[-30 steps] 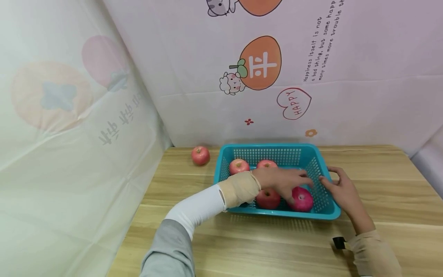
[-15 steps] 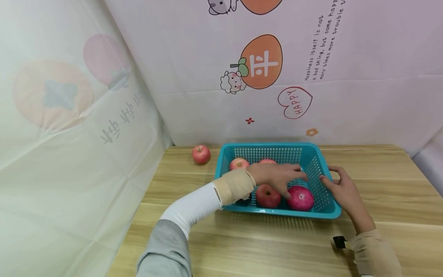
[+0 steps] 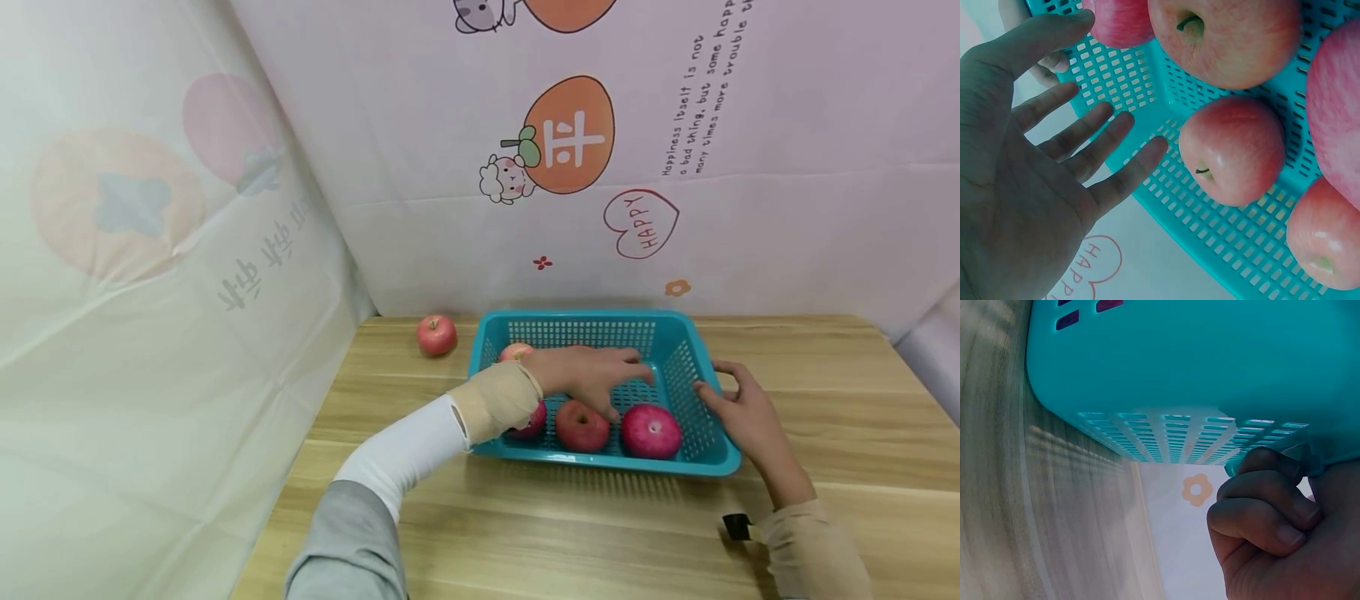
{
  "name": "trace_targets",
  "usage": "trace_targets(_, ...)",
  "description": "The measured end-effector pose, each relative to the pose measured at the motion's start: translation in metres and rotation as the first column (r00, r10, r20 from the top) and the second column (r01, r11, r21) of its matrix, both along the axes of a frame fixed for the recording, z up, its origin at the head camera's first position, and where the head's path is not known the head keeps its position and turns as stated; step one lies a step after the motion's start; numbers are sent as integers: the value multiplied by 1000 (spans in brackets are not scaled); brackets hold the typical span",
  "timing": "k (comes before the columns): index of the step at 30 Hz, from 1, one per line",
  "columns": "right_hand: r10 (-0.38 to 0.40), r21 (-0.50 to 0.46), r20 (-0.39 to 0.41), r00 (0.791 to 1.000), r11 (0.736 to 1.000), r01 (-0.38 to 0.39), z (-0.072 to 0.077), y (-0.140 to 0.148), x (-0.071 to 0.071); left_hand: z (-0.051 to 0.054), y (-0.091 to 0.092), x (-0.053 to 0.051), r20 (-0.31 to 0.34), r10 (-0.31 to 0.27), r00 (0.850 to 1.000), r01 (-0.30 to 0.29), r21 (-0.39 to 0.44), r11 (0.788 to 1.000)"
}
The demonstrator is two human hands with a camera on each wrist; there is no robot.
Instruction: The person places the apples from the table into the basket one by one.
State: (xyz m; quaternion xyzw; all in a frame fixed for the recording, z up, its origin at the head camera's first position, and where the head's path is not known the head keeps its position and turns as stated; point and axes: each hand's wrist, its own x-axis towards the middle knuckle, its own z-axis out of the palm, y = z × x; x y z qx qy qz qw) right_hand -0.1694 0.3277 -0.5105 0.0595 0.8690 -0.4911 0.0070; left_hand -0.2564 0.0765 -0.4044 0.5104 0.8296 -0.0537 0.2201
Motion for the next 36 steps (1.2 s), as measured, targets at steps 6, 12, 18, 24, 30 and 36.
trace_targets(6,1,7,4,1000,1000,-1,1,0,0,4,-8,-3,17,-1,1000,0,40,999)
trace_targets(12,-2,15,-1,1000,1000,2,1,0,0,8,-18,-7,15,20,1000,-21,69,997)
trace_targets(18,4,10,-9,1000,1000,-4,2,0,1,10,-26,-12,23,50,999,-52,96,994)
trace_targets(24,5,15,-13,1000,1000,-5,1,-1,1,9,-35,-15,25,64,998,-66,140,988)
trace_targets(30,5,11,-12,1000,1000,-5,0,1,0,13,-47,-15,35,69,997,-75,185,980)
trace_targets(36,6,9,-10,1000,1000,-6,-1,0,1,13,-59,-20,32,74,997,-79,215,973)
